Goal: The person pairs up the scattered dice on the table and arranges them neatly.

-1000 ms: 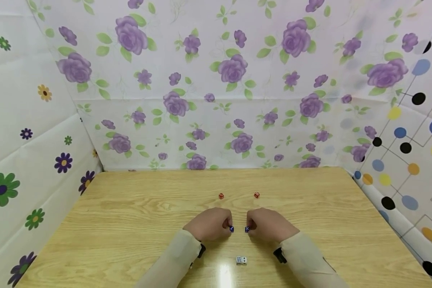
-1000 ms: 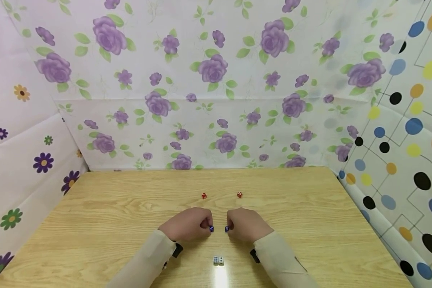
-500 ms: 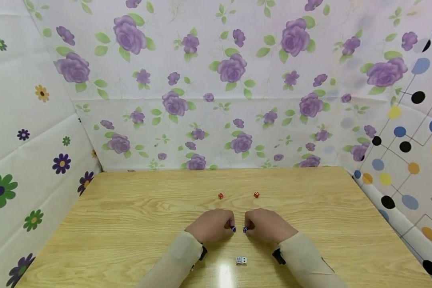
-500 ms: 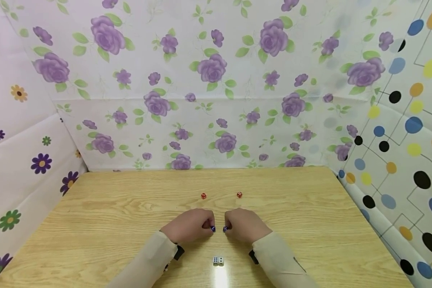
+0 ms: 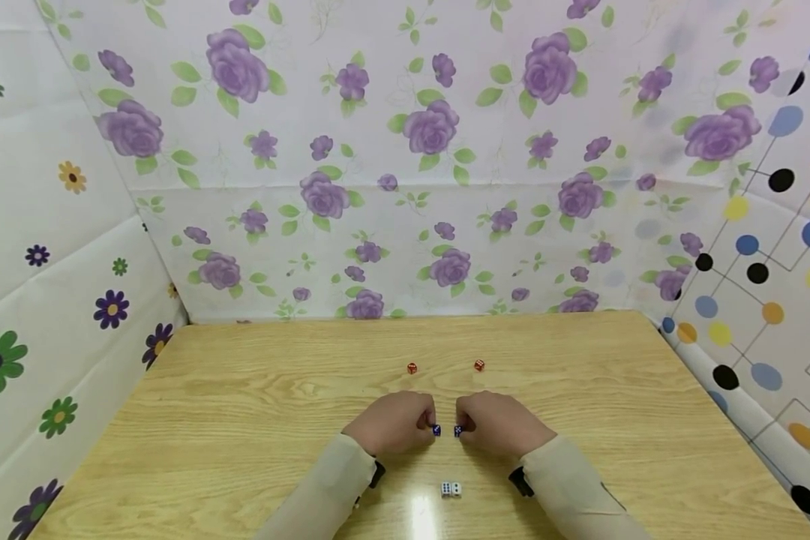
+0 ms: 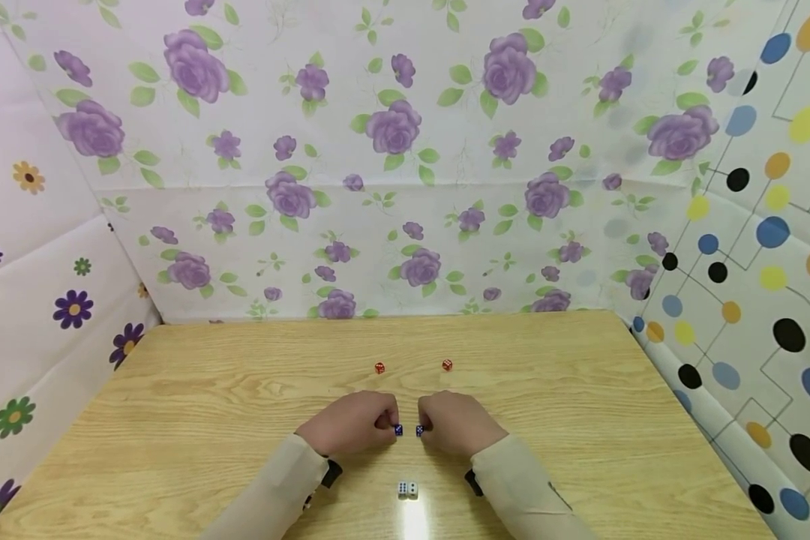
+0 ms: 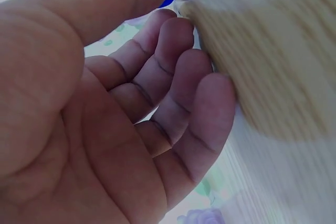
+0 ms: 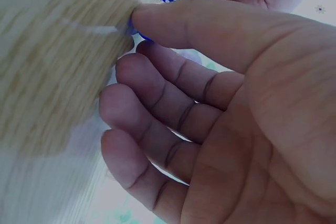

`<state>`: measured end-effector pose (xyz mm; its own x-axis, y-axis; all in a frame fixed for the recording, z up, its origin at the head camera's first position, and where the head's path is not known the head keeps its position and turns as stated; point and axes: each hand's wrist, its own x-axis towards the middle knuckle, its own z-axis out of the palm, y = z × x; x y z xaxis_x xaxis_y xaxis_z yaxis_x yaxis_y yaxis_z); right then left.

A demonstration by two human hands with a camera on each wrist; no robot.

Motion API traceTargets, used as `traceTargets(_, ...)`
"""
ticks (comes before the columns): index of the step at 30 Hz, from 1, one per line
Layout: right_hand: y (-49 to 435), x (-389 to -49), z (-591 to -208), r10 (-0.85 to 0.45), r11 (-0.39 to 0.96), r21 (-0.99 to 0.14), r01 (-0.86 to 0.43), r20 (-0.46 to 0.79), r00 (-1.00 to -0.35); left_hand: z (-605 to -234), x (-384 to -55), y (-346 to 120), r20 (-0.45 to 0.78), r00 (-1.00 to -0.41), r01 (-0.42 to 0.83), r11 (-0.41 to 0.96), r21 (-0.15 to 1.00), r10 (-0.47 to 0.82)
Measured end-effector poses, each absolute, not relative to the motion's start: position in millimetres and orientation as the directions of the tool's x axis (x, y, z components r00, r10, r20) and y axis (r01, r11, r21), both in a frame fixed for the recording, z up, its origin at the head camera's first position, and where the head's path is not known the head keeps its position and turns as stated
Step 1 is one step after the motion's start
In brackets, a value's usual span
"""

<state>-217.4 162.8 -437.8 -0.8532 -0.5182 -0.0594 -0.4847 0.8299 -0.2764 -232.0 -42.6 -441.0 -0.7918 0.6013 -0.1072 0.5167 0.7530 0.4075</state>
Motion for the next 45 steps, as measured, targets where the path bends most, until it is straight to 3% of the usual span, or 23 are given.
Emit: traceTargets(45,158.5,-217.0,-439.9,-0.554,0.804,-0.276,-0.527,-0.021,-0.833,-439.9,-226.3,-31.9,-0.094,-0.785,0.537,0.747,0.391,0.613)
